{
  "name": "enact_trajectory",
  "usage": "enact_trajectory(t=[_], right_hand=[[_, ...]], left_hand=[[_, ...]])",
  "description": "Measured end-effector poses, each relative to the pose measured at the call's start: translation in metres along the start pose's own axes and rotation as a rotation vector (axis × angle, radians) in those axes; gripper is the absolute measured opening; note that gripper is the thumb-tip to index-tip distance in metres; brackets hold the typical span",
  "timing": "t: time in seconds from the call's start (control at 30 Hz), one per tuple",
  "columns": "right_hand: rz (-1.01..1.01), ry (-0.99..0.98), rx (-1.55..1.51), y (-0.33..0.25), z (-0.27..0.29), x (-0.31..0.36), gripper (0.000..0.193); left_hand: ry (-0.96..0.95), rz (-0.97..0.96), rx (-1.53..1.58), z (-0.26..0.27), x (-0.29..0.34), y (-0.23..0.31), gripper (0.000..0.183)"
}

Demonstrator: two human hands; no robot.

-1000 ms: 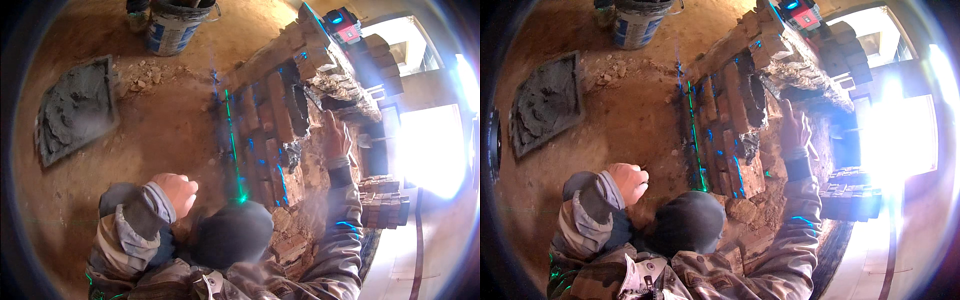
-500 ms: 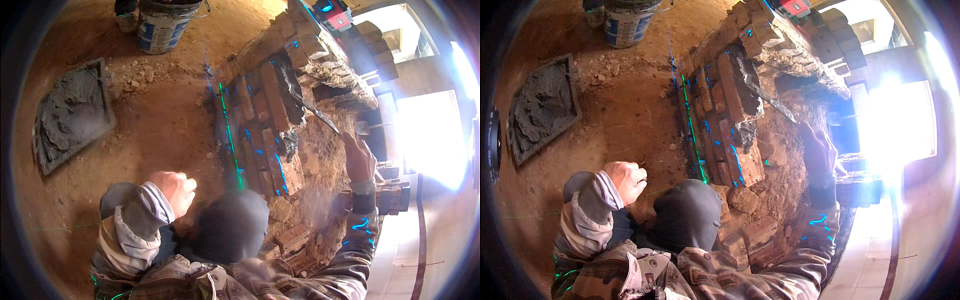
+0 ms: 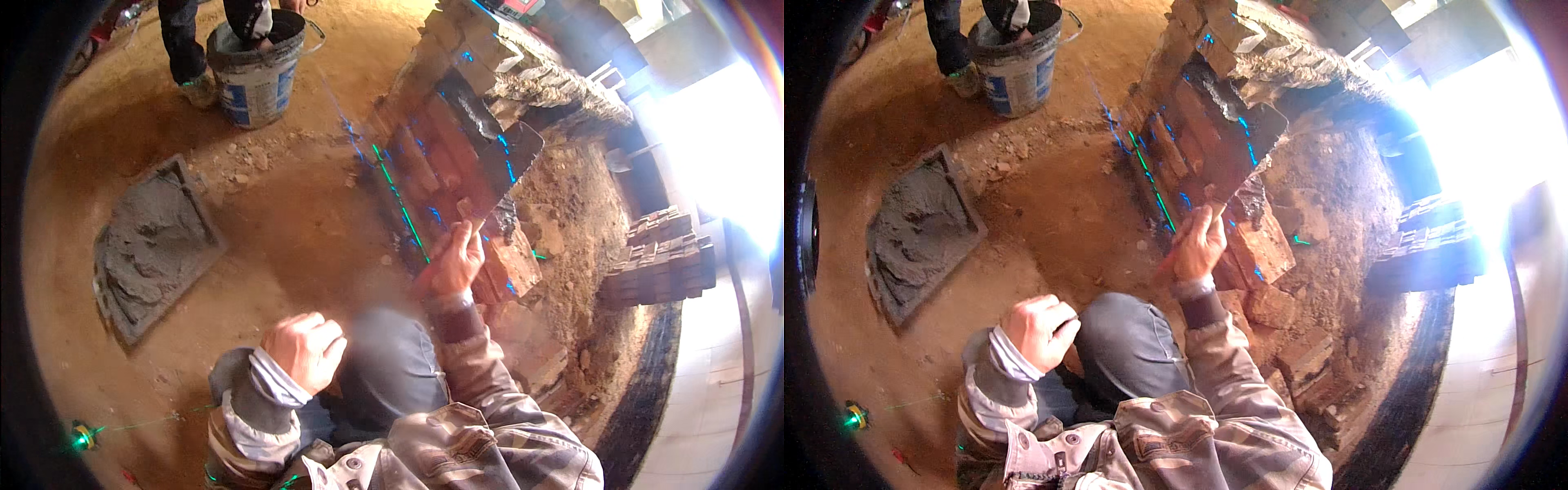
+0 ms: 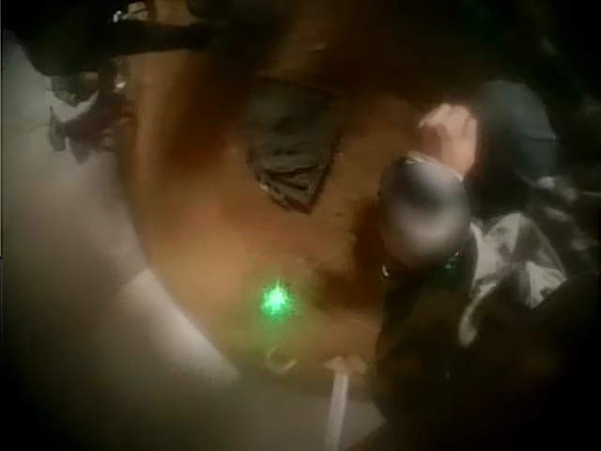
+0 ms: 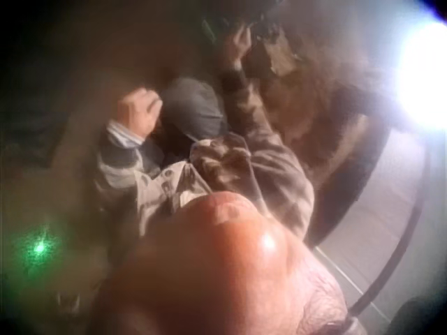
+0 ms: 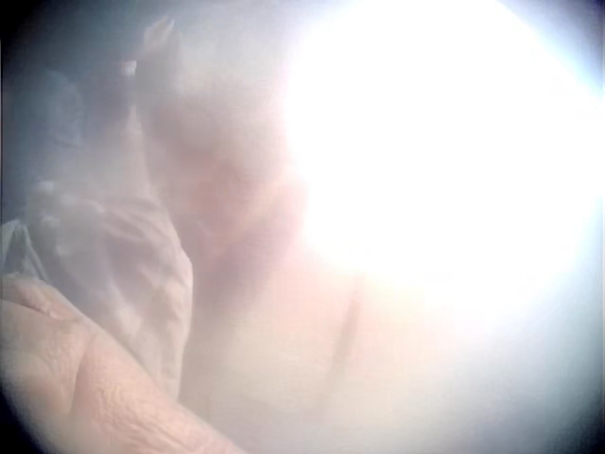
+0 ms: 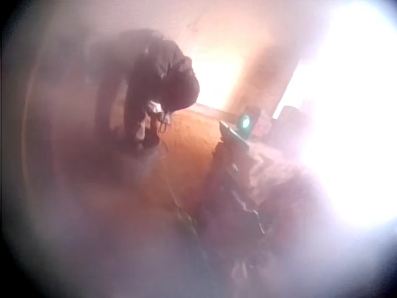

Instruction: The person lays bricks to build a low wall, using a trowel to apply mortar and a laser level to align the bricks. The person repeatedly scoops mortar, places bricks, and taps them into position.

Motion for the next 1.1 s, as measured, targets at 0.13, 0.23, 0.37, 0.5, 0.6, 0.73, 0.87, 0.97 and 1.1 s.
enact_trajectory(t=[0.13, 0.23, 0.37, 0.5, 0.6, 0.73, 0.87, 0.97, 1.1], right_hand=[[0.131, 0.033, -0.213, 0.064, -0.047, -0.031, 0.028], [0.096, 0.046, -0.240, 0.086, -0.081, -0.039, 0.032], [-0.163, -0.028, -0.223, 0.105, -0.126, -0.043, 0.034], [-0.190, -0.097, -0.213, 0.111, -0.147, -0.048, 0.035], [-0.251, -0.114, -0.173, 0.104, -0.146, -0.042, 0.034], [-0.234, -0.118, 0.012, 0.107, -0.116, -0.030, 0.032], [-0.040, -0.100, -0.038, 0.102, -0.090, -0.009, 0.028], [0.058, 0.134, -0.183, 0.069, -0.098, -0.029, 0.028], [-0.063, 0.151, -0.259, 0.072, -0.106, -0.046, 0.027]], left_hand=[[0.048, 0.101, 0.031, 0.020, 0.024, -0.007, 0.011], [0.056, 0.144, 0.026, 0.029, 0.035, -0.008, 0.011], [0.050, 0.208, 0.014, 0.035, 0.045, -0.010, 0.010], [0.038, 0.227, 0.007, 0.034, 0.044, -0.013, 0.010], [0.040, 0.201, 0.020, 0.033, 0.042, -0.014, 0.010], [0.010, 0.183, 0.033, 0.028, 0.035, -0.014, 0.010], [0.013, 0.157, 0.030, 0.025, 0.035, -0.014, 0.011], [0.003, 0.165, 0.008, 0.026, 0.038, -0.013, 0.011], [-0.002, 0.182, -0.011, 0.028, 0.037, -0.009, 0.011]])
Point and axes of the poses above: each hand's wrist, its own x-axis away from the middle knuckle, its own z-axis out of the back of the hand, y = z × x, the point moved 4 cm from there along -x, towards the middle knuckle, and after that the axes turned 2 degrees about z, right-handed, at the moved point
